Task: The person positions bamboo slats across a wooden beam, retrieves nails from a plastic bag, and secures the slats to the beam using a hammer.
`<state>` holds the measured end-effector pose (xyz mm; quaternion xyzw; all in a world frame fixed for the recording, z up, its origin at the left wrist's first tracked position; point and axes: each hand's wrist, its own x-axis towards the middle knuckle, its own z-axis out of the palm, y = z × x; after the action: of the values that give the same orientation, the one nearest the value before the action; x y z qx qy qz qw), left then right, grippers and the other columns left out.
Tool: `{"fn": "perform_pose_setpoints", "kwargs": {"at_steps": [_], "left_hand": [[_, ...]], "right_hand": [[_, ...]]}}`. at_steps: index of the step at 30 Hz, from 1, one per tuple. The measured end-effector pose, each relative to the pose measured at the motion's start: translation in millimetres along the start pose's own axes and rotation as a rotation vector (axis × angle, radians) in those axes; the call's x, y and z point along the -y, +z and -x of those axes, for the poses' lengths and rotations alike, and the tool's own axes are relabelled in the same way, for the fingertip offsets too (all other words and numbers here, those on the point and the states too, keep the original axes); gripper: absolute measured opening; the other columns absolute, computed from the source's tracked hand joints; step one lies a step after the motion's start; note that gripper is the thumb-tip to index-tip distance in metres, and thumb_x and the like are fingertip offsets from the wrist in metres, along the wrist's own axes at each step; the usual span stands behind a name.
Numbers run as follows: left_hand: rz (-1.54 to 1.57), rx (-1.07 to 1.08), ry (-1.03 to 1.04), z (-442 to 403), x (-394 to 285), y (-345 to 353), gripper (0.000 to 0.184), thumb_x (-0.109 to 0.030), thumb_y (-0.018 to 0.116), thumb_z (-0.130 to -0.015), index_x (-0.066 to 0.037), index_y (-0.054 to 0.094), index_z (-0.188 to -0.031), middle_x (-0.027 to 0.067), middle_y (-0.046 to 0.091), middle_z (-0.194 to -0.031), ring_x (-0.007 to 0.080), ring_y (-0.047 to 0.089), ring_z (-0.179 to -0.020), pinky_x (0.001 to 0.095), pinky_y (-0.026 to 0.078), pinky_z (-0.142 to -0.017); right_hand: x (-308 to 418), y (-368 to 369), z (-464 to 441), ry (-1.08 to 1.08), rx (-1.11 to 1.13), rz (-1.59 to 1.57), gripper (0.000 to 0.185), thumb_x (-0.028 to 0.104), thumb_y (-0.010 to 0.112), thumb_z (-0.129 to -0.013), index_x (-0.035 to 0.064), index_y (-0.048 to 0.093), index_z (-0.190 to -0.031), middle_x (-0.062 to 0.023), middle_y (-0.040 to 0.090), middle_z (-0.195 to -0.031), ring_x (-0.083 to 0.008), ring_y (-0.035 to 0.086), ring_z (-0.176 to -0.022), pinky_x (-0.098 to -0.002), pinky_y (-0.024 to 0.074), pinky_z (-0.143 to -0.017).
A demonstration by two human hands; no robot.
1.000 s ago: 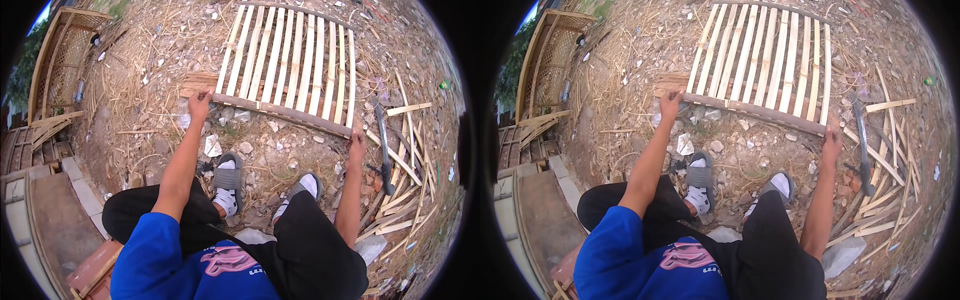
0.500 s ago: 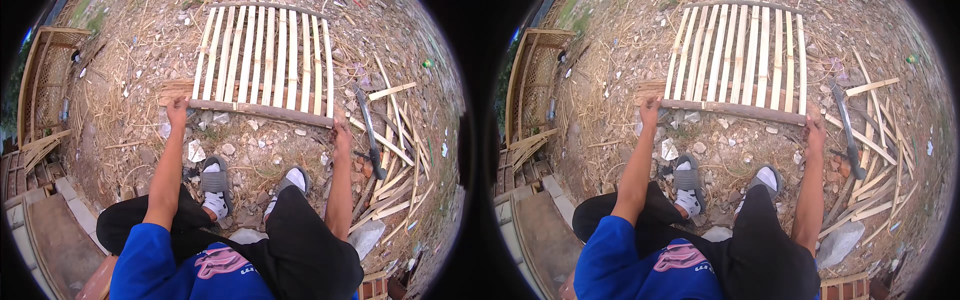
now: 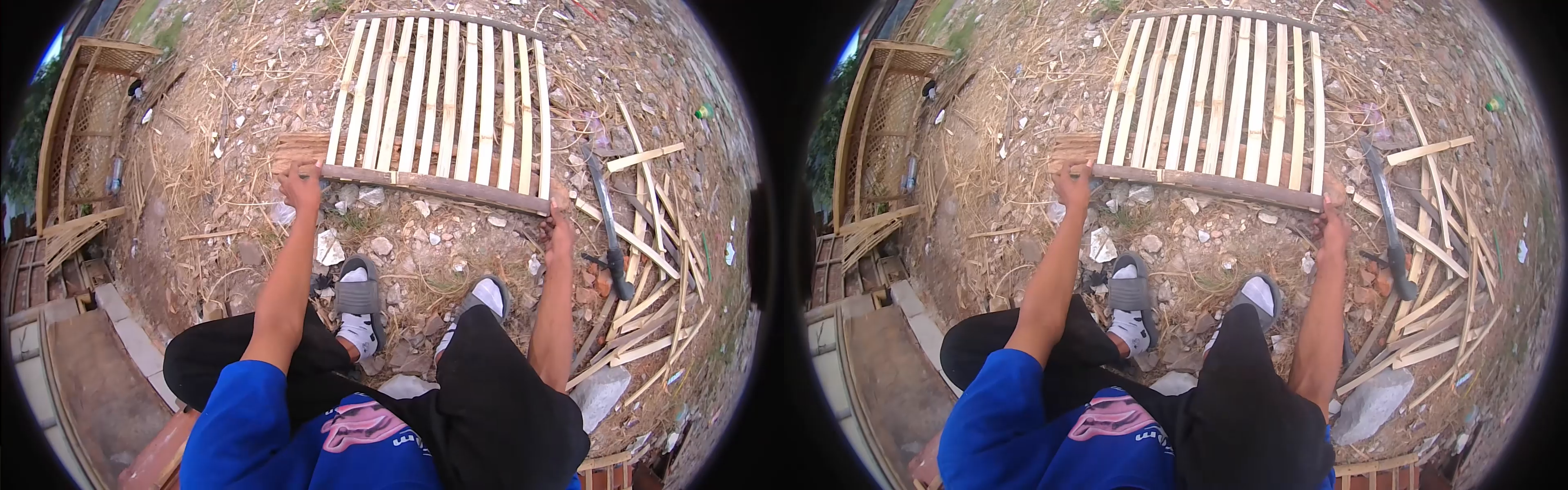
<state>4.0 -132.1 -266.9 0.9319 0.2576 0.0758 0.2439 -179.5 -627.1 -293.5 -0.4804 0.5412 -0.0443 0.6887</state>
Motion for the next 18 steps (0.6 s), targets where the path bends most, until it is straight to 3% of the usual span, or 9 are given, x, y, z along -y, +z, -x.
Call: {"fn": "perform_pose_setpoints", "kwargs": {"at_steps": [2,3,6,9,12,18], "left_hand": [[0.069,0.02,-0.012,0.5,2.2,5.8,0.041,-0.047,0.079,-0.076,-0.023,0.065,-0.107,0.0085,0.052,-0.119,0.033,0.05,-0.116,0.0626,0.037,-0.093],[0.086,-0.061,0.012,6.7,-4.9,7.1,0.041,-0.041,0.079,-0.078,-0.011,0.064,-0.102,0.0108,0.057,-0.103,0.0277,0.054,-0.107,0.0461,0.041,-0.091],[0.202,-0.089,-0.139,10.8,-9.4,10.2,0.041,-0.039,0.079,-0.081,-0.004,0.061,-0.095,0.0131,0.062,-0.1,0.0263,0.06,-0.09,0.0435,0.046,-0.082],[0.273,0.006,-0.181,-7.4,18.8,33.6,0.045,-0.038,0.078,-0.083,0.0,0.058,-0.095,0.0147,0.066,-0.094,0.0229,0.063,-0.076,0.0365,0.049,-0.064],[0.51,0.191,-0.335,5.9,-11.9,6.4,0.047,-0.039,0.076,-0.086,0.001,0.055,-0.098,0.0146,0.068,-0.086,0.0211,0.066,-0.07,0.0304,0.05,-0.053],[0.663,0.324,-0.439,-9.3,-4.5,5.9,0.047,-0.033,0.073,-0.089,0.005,0.051,-0.104,0.0162,0.068,-0.078,0.0243,0.068,-0.061,0.0312,0.059,-0.056]], "right_hand": [[-1.4,-1.0,-5.1,-0.054,0.003,0.053,0.034,0.037,0.078,-0.085,0.0095,0.059,-0.094,-0.0006,0.056,-0.078,-0.0122,0.059,-0.062,-0.0245,0.0403,-0.049],[-2.3,-0.6,-7.3,-0.06,0.001,0.051,0.036,0.037,0.078,-0.085,0.0087,0.058,-0.095,-0.0016,0.057,-0.079,-0.0129,0.061,-0.062,-0.0242,0.0405,-0.049],[-5.6,-0.3,-9.7,-0.073,-0.014,0.054,0.041,0.039,0.078,-0.084,0.0062,0.057,-0.099,-0.0044,0.06,-0.08,-0.0155,0.066,-0.064,-0.0236,0.0416,-0.047],[0.0,0.2,0.1,-0.076,-0.032,0.067,0.046,0.04,0.079,-0.084,0.0038,0.056,-0.102,-0.0072,0.062,-0.082,-0.0183,0.069,-0.068,-0.0236,0.0433,-0.048],[5.0,2.4,4.2,-0.061,-0.011,0.082,0.048,0.04,0.078,-0.084,0.0023,0.055,-0.103,-0.0105,0.066,-0.085,-0.0196,0.07,-0.07,-0.0238,0.0444,-0.048],[1.6,3.8,1.5,-0.045,0.02,0.043,0.042,0.039,0.074,-0.088,0.0031,0.055,-0.101,-0.0129,0.069,-0.085,-0.0194,0.07,-0.068,-0.0237,0.0463,-0.05]]}}
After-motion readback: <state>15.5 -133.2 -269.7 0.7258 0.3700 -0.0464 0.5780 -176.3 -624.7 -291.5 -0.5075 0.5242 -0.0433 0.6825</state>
